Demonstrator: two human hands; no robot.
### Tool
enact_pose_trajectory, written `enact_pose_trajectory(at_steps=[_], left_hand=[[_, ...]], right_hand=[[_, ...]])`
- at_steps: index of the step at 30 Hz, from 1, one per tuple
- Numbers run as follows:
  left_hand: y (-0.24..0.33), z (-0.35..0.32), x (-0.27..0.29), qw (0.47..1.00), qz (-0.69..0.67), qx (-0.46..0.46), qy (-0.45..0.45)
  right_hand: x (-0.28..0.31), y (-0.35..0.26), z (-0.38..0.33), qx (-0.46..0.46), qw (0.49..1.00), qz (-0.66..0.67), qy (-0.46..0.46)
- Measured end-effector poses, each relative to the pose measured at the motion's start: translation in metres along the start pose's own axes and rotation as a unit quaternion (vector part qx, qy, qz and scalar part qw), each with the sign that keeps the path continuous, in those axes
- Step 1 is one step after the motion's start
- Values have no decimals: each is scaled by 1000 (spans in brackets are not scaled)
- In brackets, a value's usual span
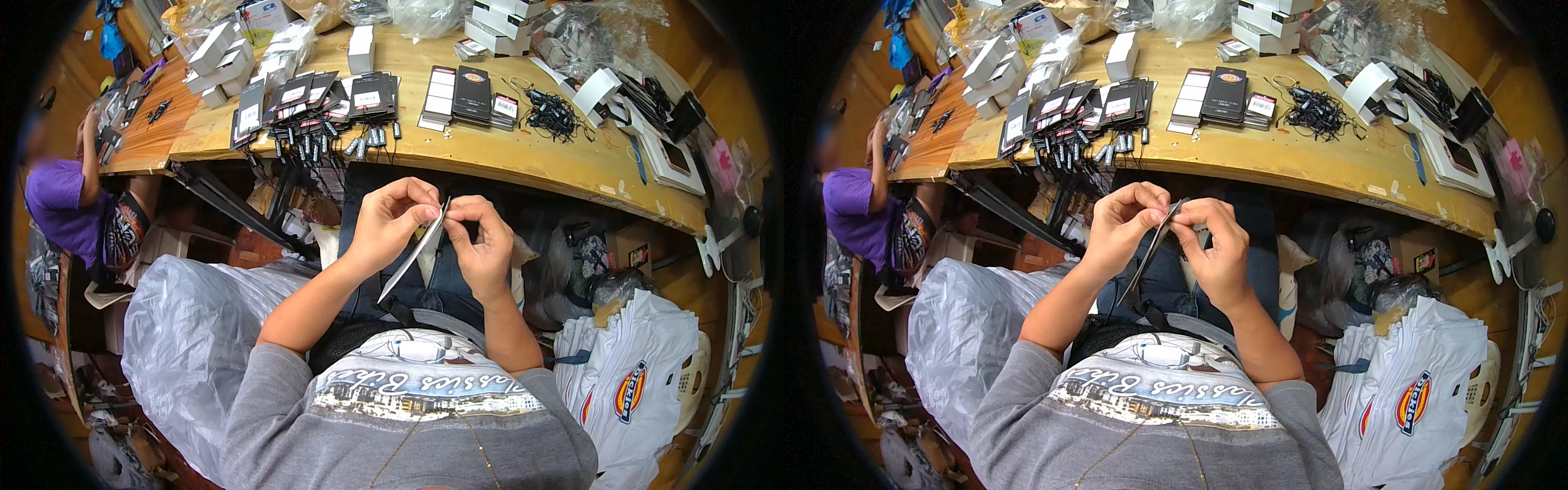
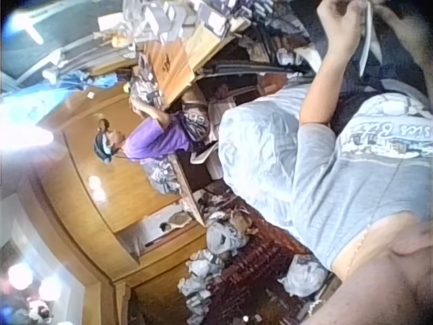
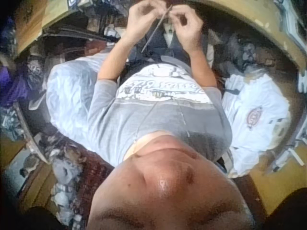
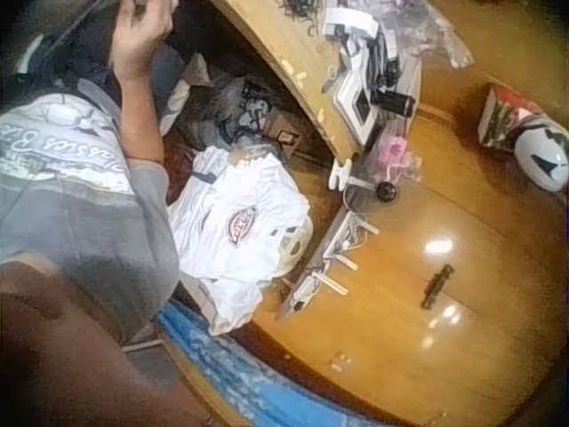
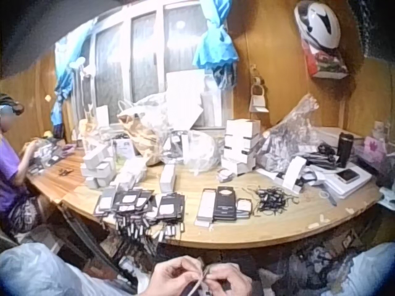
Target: The person sits cross-legged at a table and assembles keychains by attaching small black tags to black lanyards. They pick up a tag, thread the lanyard through a hole in the tag, and then place the finished item on a pile on the table.
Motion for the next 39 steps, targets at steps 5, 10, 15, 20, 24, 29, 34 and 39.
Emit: enact_pose_trajectory(at_steps=[5,10,15,20,24,29,34,39], left_hand=[[14,0,14,993,69,-82,44],[21,-3,27,993,-33,-65,94],[20,-5,20,995,-8,-25,94],[13,-3,7,999,20,42,24],[10,-1,-5,997,69,41,-13],[15,-2,-13,997,13,72,5],[16,-1,-10,997,46,67,-10],[17,1,-10,994,69,73,-37]], right_hand=[[7,15,-6,-185,957,164,-151],[17,16,-9,-219,924,288,-124],[22,10,-5,-225,885,386,-133],[23,1,-2,-221,858,449,-114],[25,3,-3,-195,905,368,-83],[22,-9,2,-166,944,284,-31],[23,-12,3,-160,955,248,-30],[25,-11,4,-159,960,218,-76]])
Point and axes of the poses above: each hand's wrist, its own z-axis towards the middle knuckle, its own x-axis out of the back of the hand, y = z × x, the point moved 2 cm from there along z, towards the middle knuckle, and after that the axes turned 12 degrees about -y, right-handed, at the moved point
